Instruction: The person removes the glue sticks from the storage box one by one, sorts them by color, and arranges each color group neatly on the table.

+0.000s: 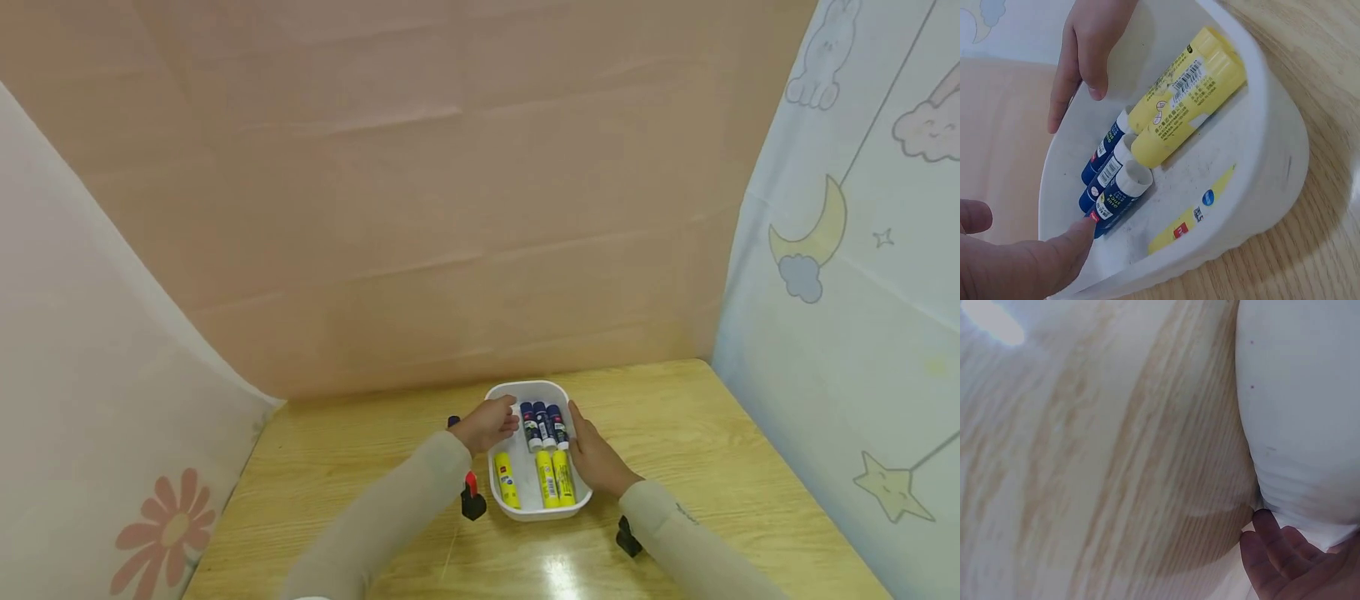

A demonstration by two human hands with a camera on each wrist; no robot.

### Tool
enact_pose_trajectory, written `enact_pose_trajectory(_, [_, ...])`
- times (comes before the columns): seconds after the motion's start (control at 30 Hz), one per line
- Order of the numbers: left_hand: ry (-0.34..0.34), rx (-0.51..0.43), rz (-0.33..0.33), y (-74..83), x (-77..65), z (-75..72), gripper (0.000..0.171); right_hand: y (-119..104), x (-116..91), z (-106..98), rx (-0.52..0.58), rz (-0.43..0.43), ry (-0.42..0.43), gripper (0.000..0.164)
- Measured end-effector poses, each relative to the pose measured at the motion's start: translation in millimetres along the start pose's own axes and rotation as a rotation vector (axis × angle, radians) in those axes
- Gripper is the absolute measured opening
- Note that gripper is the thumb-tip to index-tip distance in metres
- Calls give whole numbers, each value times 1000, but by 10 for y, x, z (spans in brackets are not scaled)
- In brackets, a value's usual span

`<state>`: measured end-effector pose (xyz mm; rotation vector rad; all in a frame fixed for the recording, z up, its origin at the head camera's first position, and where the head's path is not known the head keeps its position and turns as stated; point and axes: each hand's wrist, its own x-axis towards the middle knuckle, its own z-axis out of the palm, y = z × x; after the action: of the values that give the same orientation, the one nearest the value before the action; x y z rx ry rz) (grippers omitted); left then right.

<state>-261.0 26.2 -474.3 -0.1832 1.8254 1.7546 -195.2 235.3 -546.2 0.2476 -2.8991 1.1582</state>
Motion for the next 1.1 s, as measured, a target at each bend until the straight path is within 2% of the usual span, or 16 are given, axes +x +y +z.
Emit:
enact_pose_trajectory(0.27, [99,-23,-70,-44,49,11,55,0,22,48,21,29,-35,63])
enact_pose_trajectory(0.57, [80,-65,-83,-16,144,65,56,20,30,14,-1,51,-29,64])
enact_pose_trajectory(0.83, [91,-114,-110,-36,172,88,57,27,24,22,-17,43,-24,65])
enact_pose_trajectory(1.1, [89,-125,-122,-62,192,115,56,38,47,37,-16,39,-28,65])
